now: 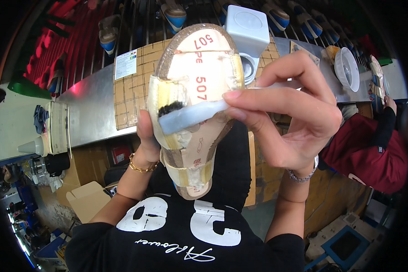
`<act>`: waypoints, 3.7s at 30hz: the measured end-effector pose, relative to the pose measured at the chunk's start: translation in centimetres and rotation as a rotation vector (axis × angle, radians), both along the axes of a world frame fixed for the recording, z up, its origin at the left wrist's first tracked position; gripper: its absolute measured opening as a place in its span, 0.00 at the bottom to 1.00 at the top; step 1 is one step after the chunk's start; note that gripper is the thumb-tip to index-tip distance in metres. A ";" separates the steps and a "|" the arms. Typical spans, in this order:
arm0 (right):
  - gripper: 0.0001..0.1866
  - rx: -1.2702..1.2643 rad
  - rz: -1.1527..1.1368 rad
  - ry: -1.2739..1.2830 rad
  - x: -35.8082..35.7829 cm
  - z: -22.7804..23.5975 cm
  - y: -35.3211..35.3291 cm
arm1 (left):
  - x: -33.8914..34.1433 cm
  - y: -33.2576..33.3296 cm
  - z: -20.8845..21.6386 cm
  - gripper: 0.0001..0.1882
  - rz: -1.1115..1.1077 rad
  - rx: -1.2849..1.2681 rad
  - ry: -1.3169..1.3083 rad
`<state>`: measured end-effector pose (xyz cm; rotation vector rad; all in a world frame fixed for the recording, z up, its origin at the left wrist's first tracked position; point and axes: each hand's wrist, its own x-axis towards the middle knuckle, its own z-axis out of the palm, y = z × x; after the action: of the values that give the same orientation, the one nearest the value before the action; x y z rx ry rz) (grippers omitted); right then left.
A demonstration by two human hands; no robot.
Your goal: The person holds a shoe with a taped sole and repeatedly dips a brush into a container of white paint, then applies the paint to the sole. The shoe is rotated to cover different areas of the sole with paint.
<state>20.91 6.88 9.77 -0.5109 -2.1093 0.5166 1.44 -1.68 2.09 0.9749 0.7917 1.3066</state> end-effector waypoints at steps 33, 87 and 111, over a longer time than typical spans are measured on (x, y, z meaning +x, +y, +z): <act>0.11 -0.184 -0.168 0.050 -1.9 -2.2 -2.4 | -0.1 1.1 1.3 0.49 0.230 -0.054 -0.237; 0.08 -0.314 0.330 -0.079 1.0 -0.9 -1.8 | -0.3 0.7 0.6 0.51 0.040 0.100 -0.881; 0.23 0.086 -0.255 -0.098 0.0 -2.5 -6.7 | -1.8 1.4 0.9 0.46 1.025 0.290 -0.199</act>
<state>20.86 0.19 7.22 -0.7561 -2.1081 0.2586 -0.39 -0.30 2.96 0.6243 1.0044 2.4123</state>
